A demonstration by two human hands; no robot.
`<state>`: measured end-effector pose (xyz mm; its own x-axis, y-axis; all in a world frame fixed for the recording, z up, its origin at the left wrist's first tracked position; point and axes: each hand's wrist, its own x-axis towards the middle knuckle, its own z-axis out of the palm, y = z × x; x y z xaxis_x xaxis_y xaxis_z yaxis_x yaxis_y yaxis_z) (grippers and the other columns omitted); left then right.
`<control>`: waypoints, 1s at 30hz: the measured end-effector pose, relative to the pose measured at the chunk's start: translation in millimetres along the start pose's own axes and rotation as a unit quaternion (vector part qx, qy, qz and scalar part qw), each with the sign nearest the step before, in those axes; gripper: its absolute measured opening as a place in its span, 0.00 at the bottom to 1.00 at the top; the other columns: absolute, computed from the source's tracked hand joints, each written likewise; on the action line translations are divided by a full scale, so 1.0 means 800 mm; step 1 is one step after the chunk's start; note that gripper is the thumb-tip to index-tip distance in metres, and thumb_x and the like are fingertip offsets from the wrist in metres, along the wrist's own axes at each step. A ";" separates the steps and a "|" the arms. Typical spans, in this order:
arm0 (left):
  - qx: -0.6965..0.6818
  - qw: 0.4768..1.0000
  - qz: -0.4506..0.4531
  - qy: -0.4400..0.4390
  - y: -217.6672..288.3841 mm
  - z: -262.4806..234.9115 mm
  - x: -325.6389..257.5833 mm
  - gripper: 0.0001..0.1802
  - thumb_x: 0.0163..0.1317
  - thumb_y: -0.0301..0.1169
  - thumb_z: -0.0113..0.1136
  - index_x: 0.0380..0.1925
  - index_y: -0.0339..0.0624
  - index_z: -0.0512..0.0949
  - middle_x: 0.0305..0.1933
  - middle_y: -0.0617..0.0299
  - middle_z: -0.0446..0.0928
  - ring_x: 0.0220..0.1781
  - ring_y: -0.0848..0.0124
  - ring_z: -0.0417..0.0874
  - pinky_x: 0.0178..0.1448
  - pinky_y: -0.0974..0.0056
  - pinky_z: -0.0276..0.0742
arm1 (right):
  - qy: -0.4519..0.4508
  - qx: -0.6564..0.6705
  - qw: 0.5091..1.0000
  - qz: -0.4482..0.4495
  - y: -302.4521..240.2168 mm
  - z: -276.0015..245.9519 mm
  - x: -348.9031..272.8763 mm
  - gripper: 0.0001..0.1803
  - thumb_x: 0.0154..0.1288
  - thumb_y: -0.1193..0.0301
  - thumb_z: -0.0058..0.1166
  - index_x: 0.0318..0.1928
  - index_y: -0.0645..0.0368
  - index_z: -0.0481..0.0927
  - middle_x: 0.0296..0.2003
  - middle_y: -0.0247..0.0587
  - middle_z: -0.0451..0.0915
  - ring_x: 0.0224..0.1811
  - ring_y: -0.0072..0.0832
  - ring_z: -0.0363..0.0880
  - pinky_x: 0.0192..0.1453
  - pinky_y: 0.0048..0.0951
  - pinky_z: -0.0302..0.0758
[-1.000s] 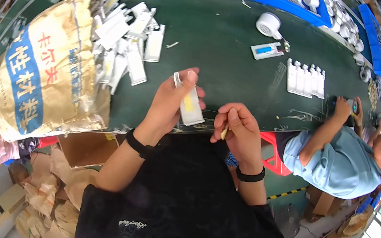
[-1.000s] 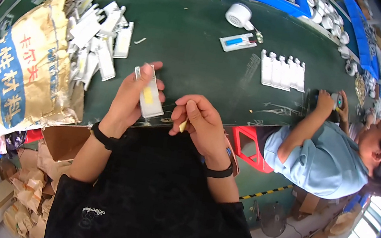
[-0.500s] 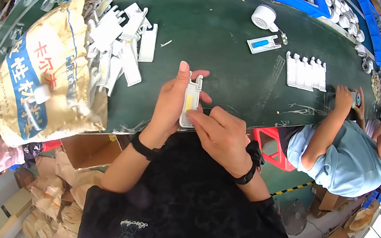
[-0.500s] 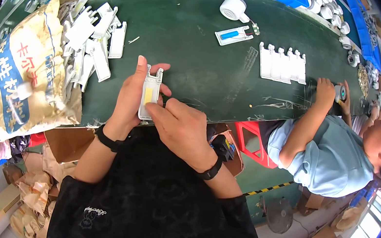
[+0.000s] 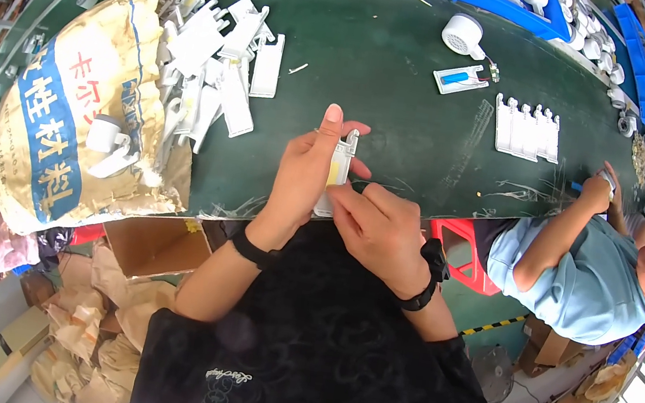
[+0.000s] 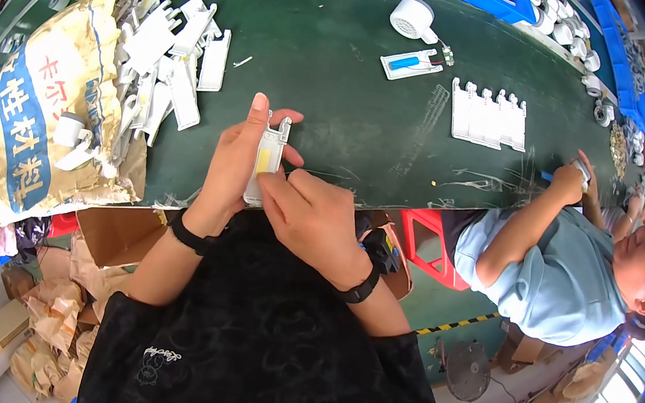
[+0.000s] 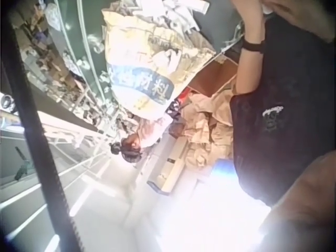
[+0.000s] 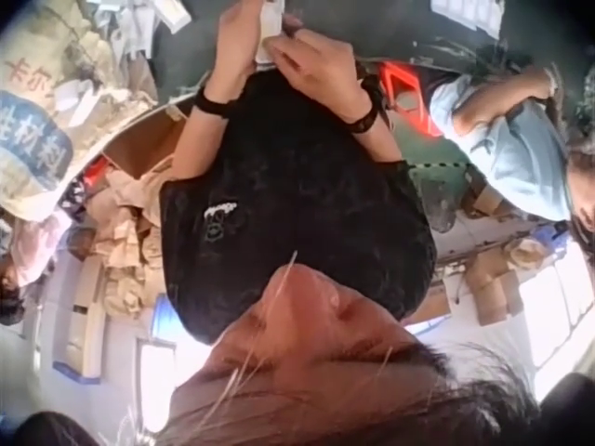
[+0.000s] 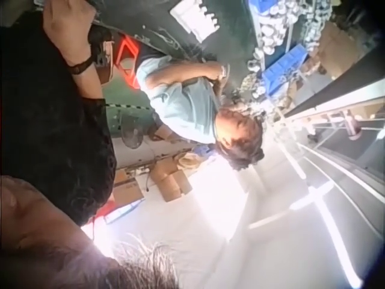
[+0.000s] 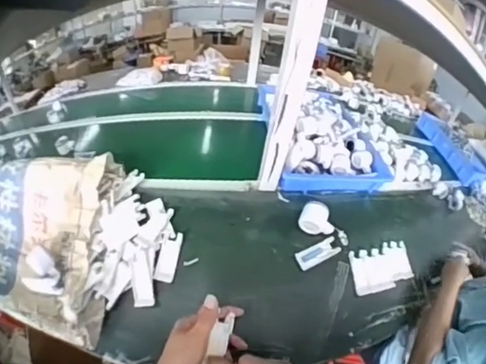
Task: The person assembles electronic components by hand, inserting batteries into plastic housings and peeling adhesive backing from light panels to press them into place. They then connect the wiring, snap the housing pieces together, and place the completed units into a cardboard box.
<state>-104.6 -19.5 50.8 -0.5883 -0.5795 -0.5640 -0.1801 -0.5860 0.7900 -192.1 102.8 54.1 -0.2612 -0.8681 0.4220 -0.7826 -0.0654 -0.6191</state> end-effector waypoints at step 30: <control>0.200 0.970 0.073 -0.113 -0.007 0.105 0.019 0.22 0.80 0.46 0.51 0.41 0.39 0.85 0.31 0.67 0.81 0.27 0.82 0.77 0.32 0.72 0.75 | 0.138 0.395 0.846 0.330 0.064 -0.100 -0.088 0.06 0.65 0.81 0.64 0.42 0.63 0.85 0.21 0.15 0.64 0.23 0.05 0.55 0.26 0.15 0.52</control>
<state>-178.9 22.8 58.0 -0.7803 -0.4738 -0.4082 -0.3476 -0.2139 0.9129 -259.1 200.0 45.5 -0.7012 -0.7032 -0.1172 0.1784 -0.0140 -0.9839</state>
